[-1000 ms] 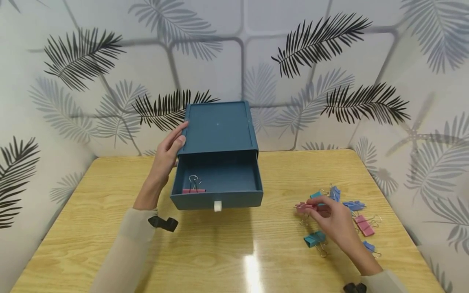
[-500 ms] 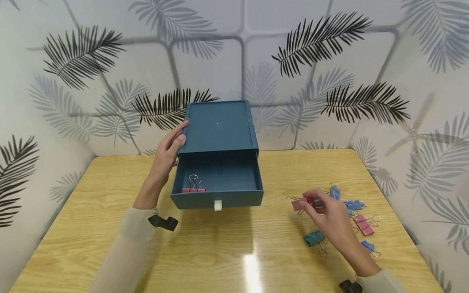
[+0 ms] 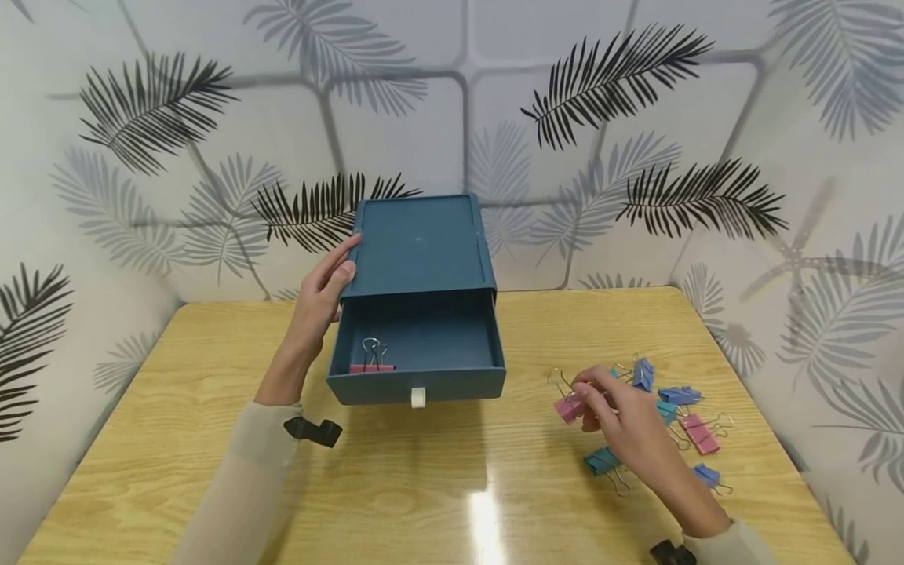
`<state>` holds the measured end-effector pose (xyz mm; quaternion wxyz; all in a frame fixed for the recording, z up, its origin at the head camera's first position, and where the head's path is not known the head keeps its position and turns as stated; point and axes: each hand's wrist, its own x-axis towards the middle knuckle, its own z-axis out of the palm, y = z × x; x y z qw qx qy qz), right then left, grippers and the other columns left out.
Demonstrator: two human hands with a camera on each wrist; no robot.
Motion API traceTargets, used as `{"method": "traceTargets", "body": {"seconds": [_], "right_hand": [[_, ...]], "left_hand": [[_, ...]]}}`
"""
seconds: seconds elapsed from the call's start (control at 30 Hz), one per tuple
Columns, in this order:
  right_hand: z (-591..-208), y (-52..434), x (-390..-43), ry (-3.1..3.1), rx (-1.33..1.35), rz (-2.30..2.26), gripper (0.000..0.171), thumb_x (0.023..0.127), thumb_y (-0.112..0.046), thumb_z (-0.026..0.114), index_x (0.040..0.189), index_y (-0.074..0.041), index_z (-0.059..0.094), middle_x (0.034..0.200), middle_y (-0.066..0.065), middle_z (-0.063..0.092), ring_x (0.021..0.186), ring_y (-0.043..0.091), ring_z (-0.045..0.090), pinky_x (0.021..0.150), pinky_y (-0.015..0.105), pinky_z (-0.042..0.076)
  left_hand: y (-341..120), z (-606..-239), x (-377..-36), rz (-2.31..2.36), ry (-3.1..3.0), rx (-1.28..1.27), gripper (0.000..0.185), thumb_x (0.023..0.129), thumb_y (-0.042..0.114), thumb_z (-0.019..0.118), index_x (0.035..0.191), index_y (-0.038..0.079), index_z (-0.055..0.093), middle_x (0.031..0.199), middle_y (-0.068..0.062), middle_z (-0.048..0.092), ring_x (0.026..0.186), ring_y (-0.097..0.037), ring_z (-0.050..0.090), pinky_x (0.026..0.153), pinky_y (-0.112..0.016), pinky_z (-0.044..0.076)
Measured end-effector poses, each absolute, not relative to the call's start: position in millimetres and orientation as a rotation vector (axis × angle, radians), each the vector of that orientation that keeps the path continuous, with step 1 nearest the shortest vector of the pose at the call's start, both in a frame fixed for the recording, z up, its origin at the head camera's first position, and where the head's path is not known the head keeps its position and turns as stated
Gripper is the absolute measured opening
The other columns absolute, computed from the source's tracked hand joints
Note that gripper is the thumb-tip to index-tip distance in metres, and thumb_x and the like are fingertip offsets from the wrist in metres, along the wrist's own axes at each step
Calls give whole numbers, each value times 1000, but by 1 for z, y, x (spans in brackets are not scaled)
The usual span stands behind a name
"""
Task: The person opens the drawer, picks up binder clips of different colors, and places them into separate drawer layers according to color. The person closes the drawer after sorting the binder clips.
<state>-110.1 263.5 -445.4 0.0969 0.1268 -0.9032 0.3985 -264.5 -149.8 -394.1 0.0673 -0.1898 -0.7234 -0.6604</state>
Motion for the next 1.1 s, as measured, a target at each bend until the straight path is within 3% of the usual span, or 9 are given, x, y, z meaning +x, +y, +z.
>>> {"method": "traceTargets", "body": {"seconds": [0.03, 0.07, 0.17, 0.27, 0.3, 0.57, 0.7, 0.83, 1.1], "right_hand": [[-445, 263, -110, -2651, 382, 1242, 19, 110, -14, 50, 116, -7, 66, 87, 3, 70, 68, 12, 70, 61, 31, 60], [-444, 263, -110, -2625, 386, 1298, 19, 110, -12, 50, 117, -5, 67, 87, 6, 70, 68, 14, 71, 61, 32, 61], [-442, 263, -111, -2544, 394, 1433, 20, 108, -8, 52, 117, -2, 69, 84, 12, 68, 68, 19, 73, 62, 32, 61], [-440, 262, -111, -2486, 403, 1513, 20, 106, -5, 55, 120, 1, 69, 84, 14, 68, 69, 21, 74, 65, 33, 61], [-439, 262, -111, -2466, 410, 1546, 20, 105, -3, 56, 120, 2, 69, 86, 14, 69, 70, 21, 74, 66, 34, 61], [-430, 257, -112, -2336, 474, 1664, 25, 96, 11, 64, 121, 9, 66, 110, 1, 70, 81, 18, 76, 65, 39, 61], [-424, 253, -110, -2328, 443, 1579, 25, 92, 11, 69, 117, 4, 70, 107, -2, 71, 81, 13, 74, 63, 37, 61], [-418, 248, -110, -2324, 404, 1534, 24, 90, 12, 71, 113, 4, 71, 102, -1, 73, 83, 11, 72, 70, 30, 61], [-405, 243, -107, -2300, 373, 1540, 24, 88, 12, 73, 112, 6, 72, 109, 1, 72, 94, 8, 72, 78, 24, 59]], "left_hand": [[-150, -394, -264, -1988, -2182, -569, 47, 108, 37, 52, 155, 31, 49, 161, 5, 38, 123, -18, 54, 56, -26, 44], [-151, -394, -264, -1982, -2186, -565, 47, 108, 36, 51, 155, 31, 49, 162, 4, 38, 111, -17, 58, 54, -25, 41], [-151, -393, -263, -1978, -2194, -556, 47, 108, 37, 51, 155, 32, 49, 162, 4, 37, 105, -16, 56, 52, -27, 37], [-151, -393, -263, -1983, -2191, -558, 47, 108, 37, 51, 155, 31, 49, 163, 3, 37, 111, -19, 57, 53, -28, 41], [-151, -393, -263, -1990, -2186, -560, 47, 108, 37, 51, 155, 31, 49, 163, 3, 36, 121, -20, 54, 54, -28, 42], [-152, -393, -263, -2003, -2179, -572, 48, 108, 37, 52, 155, 30, 49, 163, 3, 36, 132, -27, 52, 63, -30, 52], [-153, -392, -263, -2008, -2192, -560, 49, 107, 37, 52, 155, 30, 49, 163, 2, 37, 136, -29, 49, 76, -44, 59], [-154, -390, -264, -2016, -2221, -547, 49, 106, 39, 53, 155, 32, 49, 163, 3, 36, 142, -30, 44, 89, -65, 53], [-155, -387, -266, -2003, -2270, -563, 49, 107, 36, 53, 155, 30, 48, 164, 2, 34, 147, -30, 38, 91, -72, 48]]}}
